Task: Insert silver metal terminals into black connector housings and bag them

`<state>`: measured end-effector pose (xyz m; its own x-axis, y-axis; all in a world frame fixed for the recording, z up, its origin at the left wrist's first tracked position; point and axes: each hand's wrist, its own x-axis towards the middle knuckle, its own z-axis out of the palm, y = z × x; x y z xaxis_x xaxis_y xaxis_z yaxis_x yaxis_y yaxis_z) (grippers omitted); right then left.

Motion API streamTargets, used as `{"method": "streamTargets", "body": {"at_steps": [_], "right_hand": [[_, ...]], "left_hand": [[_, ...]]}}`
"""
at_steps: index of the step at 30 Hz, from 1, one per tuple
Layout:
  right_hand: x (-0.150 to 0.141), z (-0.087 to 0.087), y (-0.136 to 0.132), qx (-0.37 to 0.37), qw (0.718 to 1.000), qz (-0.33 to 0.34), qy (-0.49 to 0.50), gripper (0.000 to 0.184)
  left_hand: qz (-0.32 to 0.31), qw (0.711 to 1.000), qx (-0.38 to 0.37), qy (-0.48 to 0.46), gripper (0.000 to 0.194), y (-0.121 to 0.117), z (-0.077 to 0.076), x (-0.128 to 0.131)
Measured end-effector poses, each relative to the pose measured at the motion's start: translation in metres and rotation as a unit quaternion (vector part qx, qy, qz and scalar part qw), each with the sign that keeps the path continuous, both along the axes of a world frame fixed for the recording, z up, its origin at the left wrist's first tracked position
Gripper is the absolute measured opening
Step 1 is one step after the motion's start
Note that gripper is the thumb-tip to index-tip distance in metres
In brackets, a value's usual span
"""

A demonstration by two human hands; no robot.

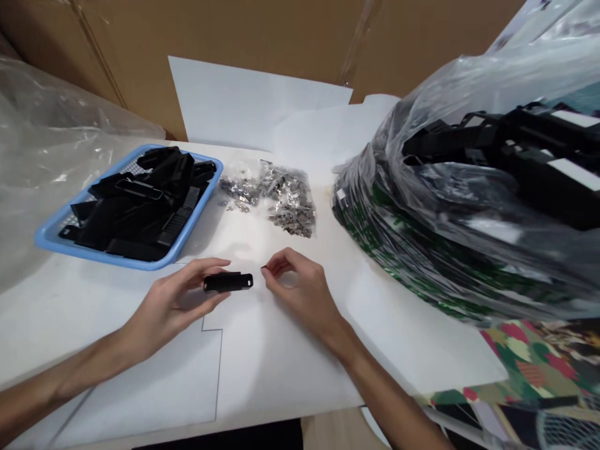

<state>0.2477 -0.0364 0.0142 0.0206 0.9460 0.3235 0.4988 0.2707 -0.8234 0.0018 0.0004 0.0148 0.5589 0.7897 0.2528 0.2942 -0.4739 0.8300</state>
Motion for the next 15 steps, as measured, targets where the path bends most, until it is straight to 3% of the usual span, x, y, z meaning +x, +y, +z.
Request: {"method": "streamTargets", "body": {"at_steps": [4,8,15], "right_hand": [[-0.005,0.009,-0.003,-0.072,0.990,0.004,0.125,0.014],[-0.016,0.011,-0.006,-0.101,0.980,-0.034,0.168,0.010],[-0.026,0.010,-0.012,-0.037,0.987,-0.074,0.137,0.003]], "left_hand": [[-0.020,0.997,0.079,-0.003,0.038,0.001,-0.001,-0.001],[-0.011,0.993,0.117,-0.011,0.037,-0.003,-0.005,0.000],[-0.004,0.990,0.143,-0.009,0.030,-0.007,-0.005,0.002]]}}
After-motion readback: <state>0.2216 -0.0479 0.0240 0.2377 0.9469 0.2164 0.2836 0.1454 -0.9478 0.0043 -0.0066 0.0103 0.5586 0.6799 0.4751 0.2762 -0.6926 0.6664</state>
